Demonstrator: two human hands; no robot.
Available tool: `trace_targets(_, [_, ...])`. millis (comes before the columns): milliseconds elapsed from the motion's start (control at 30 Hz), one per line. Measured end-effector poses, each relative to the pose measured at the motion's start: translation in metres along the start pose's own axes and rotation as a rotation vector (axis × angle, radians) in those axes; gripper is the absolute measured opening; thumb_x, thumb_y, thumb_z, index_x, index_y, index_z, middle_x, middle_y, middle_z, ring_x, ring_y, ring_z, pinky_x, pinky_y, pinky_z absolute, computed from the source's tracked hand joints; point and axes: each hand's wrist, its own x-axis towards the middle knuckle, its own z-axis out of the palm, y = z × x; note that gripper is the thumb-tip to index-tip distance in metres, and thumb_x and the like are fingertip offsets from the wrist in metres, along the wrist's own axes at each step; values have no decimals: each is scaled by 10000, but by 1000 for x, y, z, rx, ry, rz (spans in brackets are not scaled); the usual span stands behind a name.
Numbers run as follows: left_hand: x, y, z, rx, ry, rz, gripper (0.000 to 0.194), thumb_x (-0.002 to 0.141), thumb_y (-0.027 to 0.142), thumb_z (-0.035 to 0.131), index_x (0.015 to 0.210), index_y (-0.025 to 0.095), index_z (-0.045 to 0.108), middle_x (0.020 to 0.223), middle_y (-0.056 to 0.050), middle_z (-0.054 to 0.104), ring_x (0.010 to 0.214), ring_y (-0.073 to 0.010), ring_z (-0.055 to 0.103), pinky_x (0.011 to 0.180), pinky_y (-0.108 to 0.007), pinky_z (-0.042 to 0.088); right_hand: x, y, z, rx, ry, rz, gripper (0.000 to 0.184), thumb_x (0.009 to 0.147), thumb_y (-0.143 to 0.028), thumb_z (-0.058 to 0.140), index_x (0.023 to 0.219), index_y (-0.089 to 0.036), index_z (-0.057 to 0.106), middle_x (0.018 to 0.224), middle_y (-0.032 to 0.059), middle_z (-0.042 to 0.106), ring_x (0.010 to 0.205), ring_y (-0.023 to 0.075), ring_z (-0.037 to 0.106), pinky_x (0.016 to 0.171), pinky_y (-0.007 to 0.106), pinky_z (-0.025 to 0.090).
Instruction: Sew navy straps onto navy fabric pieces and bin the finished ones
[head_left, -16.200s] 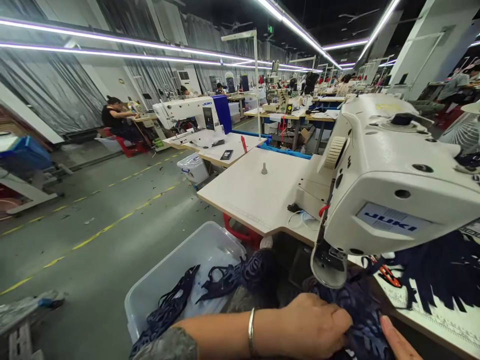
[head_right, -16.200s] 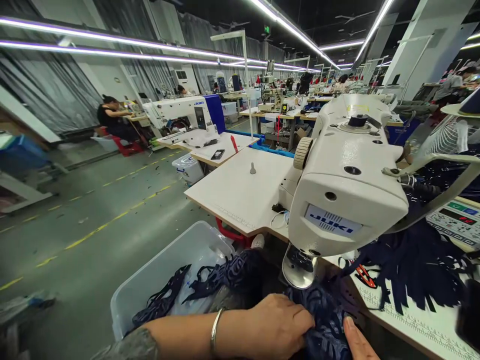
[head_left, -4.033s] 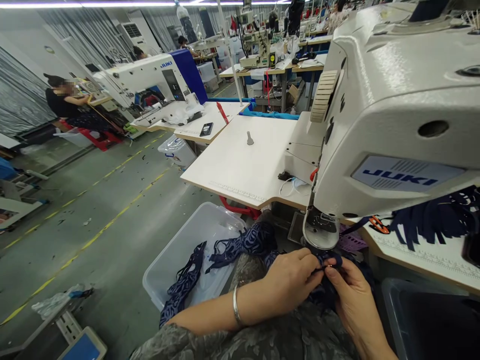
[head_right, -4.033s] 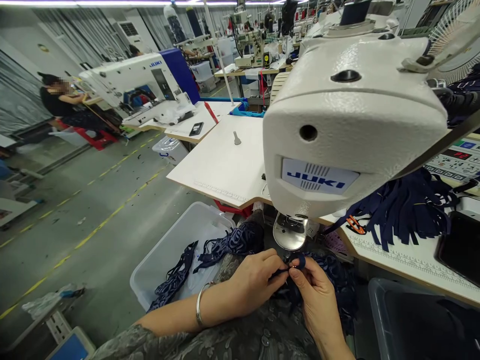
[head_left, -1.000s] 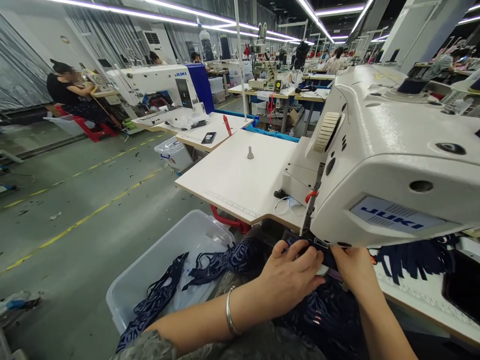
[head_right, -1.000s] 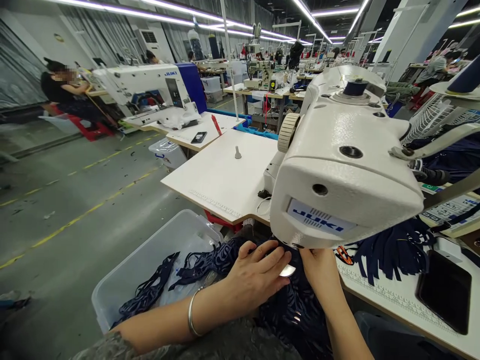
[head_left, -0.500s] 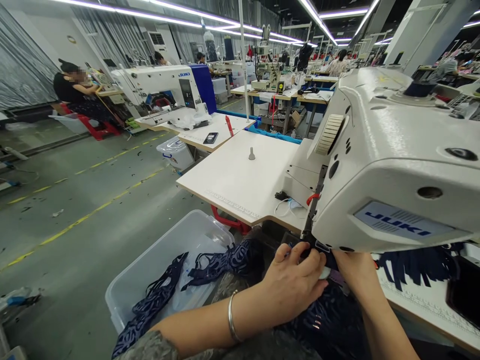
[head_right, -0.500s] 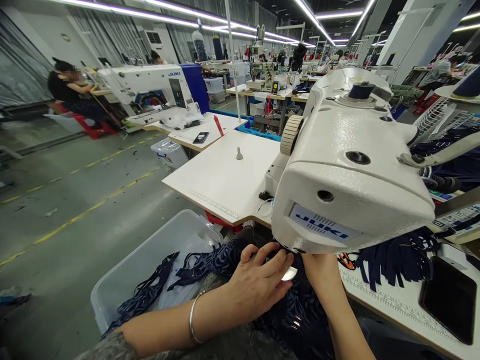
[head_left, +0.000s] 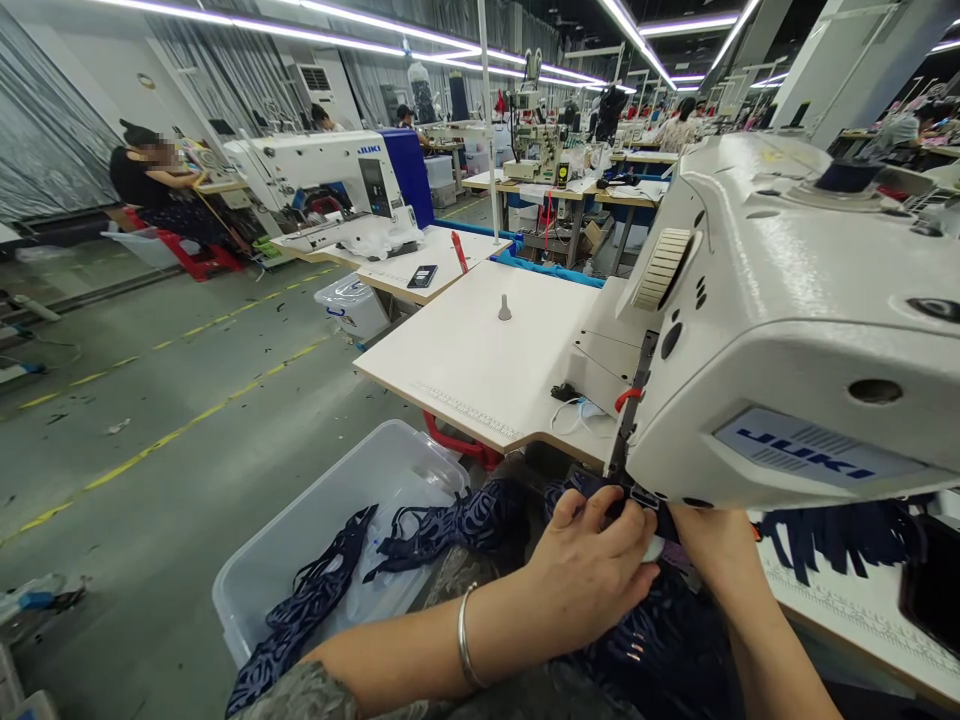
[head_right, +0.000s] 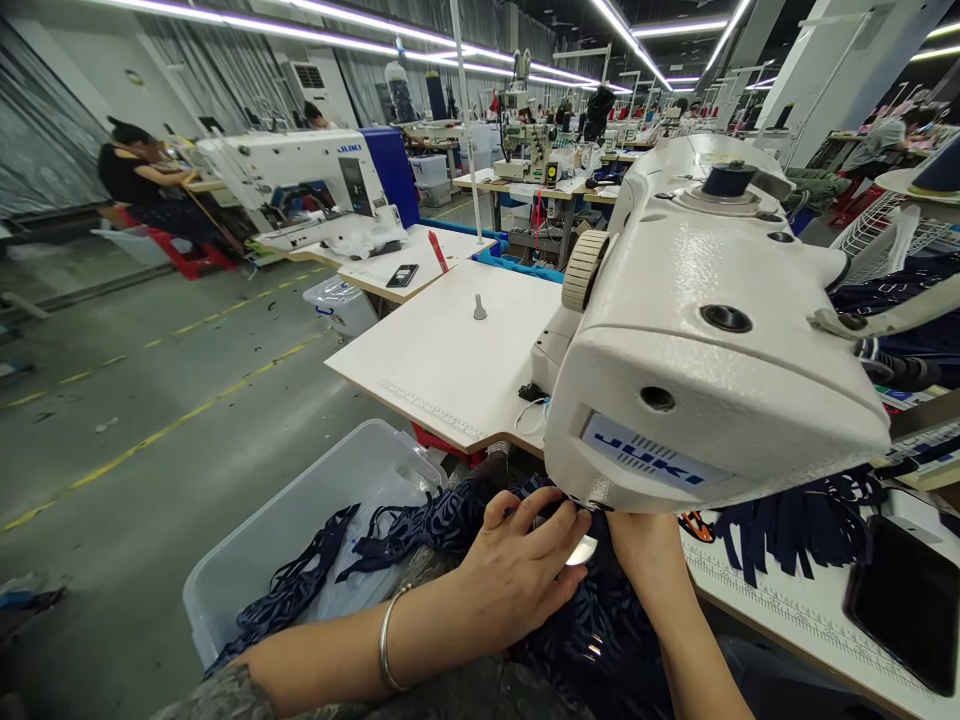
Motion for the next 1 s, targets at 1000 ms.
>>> trace_targets(1000, [-1,4,-6,11,14,2,404,1020,368,349,1277,132,553,1249,-57,567,1127,-210,484,892,-366,354,-11,6,3,-34,1,22,313,765,-404,515,942,-216,693,893,87,741,1039,315,635,1000,469,419])
